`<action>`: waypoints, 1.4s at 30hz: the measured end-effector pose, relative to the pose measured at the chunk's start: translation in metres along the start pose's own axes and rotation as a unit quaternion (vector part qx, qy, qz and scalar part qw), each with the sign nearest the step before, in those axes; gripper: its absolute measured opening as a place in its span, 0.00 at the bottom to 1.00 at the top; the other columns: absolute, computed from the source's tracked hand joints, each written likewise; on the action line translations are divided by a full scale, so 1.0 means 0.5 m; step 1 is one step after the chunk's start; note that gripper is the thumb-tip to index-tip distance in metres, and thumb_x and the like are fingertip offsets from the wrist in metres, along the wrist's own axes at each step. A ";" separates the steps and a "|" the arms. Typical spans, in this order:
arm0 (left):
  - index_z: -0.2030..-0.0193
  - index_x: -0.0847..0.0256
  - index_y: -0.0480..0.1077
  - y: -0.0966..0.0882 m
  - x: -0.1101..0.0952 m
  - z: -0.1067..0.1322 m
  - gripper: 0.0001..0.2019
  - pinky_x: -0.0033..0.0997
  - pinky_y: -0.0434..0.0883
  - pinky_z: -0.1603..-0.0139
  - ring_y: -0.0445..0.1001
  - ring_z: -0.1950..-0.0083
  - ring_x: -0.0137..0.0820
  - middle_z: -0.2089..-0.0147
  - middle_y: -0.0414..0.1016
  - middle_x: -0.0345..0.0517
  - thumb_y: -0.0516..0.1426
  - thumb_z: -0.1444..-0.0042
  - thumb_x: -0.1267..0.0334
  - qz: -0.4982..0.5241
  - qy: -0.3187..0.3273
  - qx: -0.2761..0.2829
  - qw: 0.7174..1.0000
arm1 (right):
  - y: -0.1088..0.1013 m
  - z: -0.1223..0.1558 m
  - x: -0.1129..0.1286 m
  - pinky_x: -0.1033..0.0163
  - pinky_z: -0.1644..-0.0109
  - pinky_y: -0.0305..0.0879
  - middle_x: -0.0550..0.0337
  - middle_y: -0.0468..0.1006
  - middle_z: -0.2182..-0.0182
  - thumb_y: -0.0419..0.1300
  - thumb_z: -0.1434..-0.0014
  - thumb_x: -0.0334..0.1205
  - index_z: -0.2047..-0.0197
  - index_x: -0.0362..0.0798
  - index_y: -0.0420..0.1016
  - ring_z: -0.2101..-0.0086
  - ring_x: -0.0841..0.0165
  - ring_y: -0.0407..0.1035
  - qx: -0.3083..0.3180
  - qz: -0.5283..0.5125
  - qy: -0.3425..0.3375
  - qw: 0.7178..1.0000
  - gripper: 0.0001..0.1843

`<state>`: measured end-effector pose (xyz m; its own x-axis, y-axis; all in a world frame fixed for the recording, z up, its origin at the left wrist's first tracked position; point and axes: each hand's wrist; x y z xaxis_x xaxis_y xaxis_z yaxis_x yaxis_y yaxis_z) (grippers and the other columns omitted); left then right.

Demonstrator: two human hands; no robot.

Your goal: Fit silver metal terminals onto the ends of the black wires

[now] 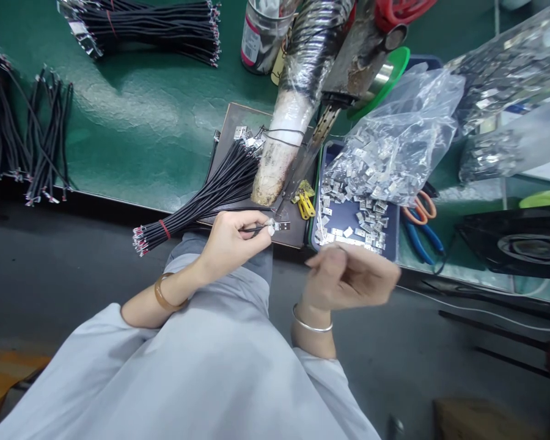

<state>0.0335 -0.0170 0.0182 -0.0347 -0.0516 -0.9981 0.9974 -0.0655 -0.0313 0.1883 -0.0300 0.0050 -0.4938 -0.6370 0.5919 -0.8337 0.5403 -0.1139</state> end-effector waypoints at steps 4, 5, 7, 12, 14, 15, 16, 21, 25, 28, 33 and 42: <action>0.73 0.66 0.75 -0.001 -0.004 -0.001 0.09 0.18 0.54 0.78 0.51 0.76 0.20 0.80 0.55 0.33 0.58 0.52 0.62 0.019 -0.009 -0.009 1.000 | -0.012 -0.004 0.003 0.69 0.79 0.71 0.70 0.80 0.74 0.61 0.32 0.35 0.46 0.52 0.73 0.82 0.73 0.73 0.037 -0.001 0.040 0.999 0.12; 0.73 0.66 0.74 -0.001 -0.005 -0.001 0.08 0.19 0.53 0.79 0.51 0.76 0.20 0.80 0.55 0.33 0.58 0.52 0.62 0.023 -0.012 -0.010 1.000 | -0.014 -0.002 0.003 0.67 0.74 0.77 0.67 0.83 0.70 0.62 0.33 0.32 0.47 0.52 0.74 0.77 0.71 0.79 0.060 0.024 0.042 0.997 0.11; 0.74 0.65 0.73 -0.001 -0.005 -0.002 0.08 0.19 0.52 0.79 0.51 0.76 0.20 0.80 0.55 0.33 0.58 0.53 0.62 0.027 -0.017 -0.008 0.999 | -0.013 0.003 0.003 0.63 0.60 0.83 0.63 0.87 0.64 0.65 0.35 0.29 0.53 0.51 0.76 0.66 0.67 0.84 0.106 0.069 0.016 0.992 0.10; 0.74 0.66 0.77 0.000 0.000 -0.005 0.09 0.19 0.54 0.79 0.54 0.76 0.21 0.78 0.63 0.37 0.59 0.52 0.62 0.034 -0.007 -0.004 0.999 | 0.008 0.009 0.000 0.67 0.56 0.81 0.56 0.88 0.57 0.66 0.39 0.25 0.59 0.50 0.74 0.59 0.66 0.84 0.191 0.104 -0.042 0.975 0.10; 0.73 0.66 0.78 0.002 0.003 -0.007 0.09 0.19 0.57 0.78 0.57 0.75 0.21 0.77 0.67 0.39 0.59 0.52 0.62 0.031 0.002 -0.013 0.999 | 0.016 0.009 -0.002 0.68 0.58 0.80 0.55 0.88 0.57 0.66 0.38 0.25 0.60 0.50 0.73 0.59 0.67 0.84 0.189 0.111 -0.043 0.975 0.10; 0.73 0.67 0.79 0.002 0.004 -0.008 0.09 0.19 0.57 0.78 0.58 0.75 0.22 0.77 0.68 0.39 0.59 0.52 0.63 0.025 0.007 -0.020 0.999 | 0.019 0.008 -0.003 0.68 0.59 0.80 0.55 0.88 0.58 0.66 0.38 0.25 0.61 0.50 0.73 0.59 0.67 0.84 0.188 0.112 -0.044 0.975 0.10; 0.72 0.67 0.79 0.003 0.004 -0.009 0.09 0.19 0.57 0.78 0.58 0.76 0.21 0.78 0.67 0.39 0.59 0.52 0.63 0.018 0.013 -0.026 0.999 | 0.022 0.007 -0.004 0.67 0.59 0.80 0.55 0.88 0.58 0.65 0.38 0.26 0.61 0.50 0.73 0.59 0.67 0.84 0.187 0.112 -0.043 0.975 0.10; 0.72 0.66 0.79 0.001 -0.004 -0.012 0.08 0.19 0.52 0.80 0.56 0.77 0.20 0.78 0.68 0.38 0.59 0.50 0.66 -0.009 0.066 -0.039 0.997 | 0.026 0.001 0.004 0.63 0.54 0.81 0.57 0.88 0.56 0.66 0.38 0.27 0.60 0.51 0.74 0.57 0.65 0.84 0.174 0.099 -0.031 0.979 0.09; 0.73 0.66 0.77 -0.004 -0.008 -0.011 0.07 0.20 0.51 0.80 0.54 0.78 0.20 0.79 0.64 0.36 0.59 0.50 0.65 -0.010 0.046 -0.020 0.999 | 0.022 0.005 0.008 0.62 0.56 0.82 0.57 0.87 0.55 0.66 0.38 0.28 0.62 0.52 0.73 0.60 0.65 0.84 0.174 0.093 -0.043 0.979 0.09; 0.74 0.65 0.75 -0.006 -0.005 -0.009 0.08 0.20 0.52 0.80 0.52 0.78 0.20 0.81 0.59 0.34 0.58 0.49 0.64 -0.024 0.023 0.000 0.999 | 0.015 0.013 0.004 0.64 0.59 0.81 0.56 0.87 0.56 0.65 0.37 0.29 0.61 0.52 0.72 0.61 0.66 0.84 0.182 0.080 -0.039 0.979 0.09; 0.71 0.63 0.77 -0.006 0.000 0.004 0.09 0.19 0.62 0.75 0.63 0.77 0.22 0.76 0.74 0.39 0.56 0.44 0.68 -0.141 0.169 0.026 0.975 | 0.002 0.001 0.002 0.72 0.72 0.71 0.65 0.83 0.68 0.60 0.33 0.32 0.59 0.51 0.68 0.75 0.74 0.77 0.182 0.055 0.072 0.979 0.05; 0.70 0.63 0.79 -0.031 0.003 0.008 0.05 0.19 0.60 0.80 0.62 0.79 0.22 0.80 0.69 0.37 0.61 0.50 0.68 -0.113 0.134 0.055 0.983 | 0.007 -0.025 0.000 0.72 0.69 0.68 0.68 0.73 0.72 0.54 0.28 0.37 0.61 0.50 0.66 0.73 0.77 0.69 0.284 0.031 0.064 0.956 0.07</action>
<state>0.0175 -0.0198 0.0175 -0.2224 0.2393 -0.9451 0.9525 -0.1537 -0.2630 0.1886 -0.0210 0.0145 -0.5420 -0.5215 0.6590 -0.8219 0.1655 -0.5451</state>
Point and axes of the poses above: each hand's wrist, its own z-axis away from the middle knuckle, its own y-axis out of the palm, x = y × z
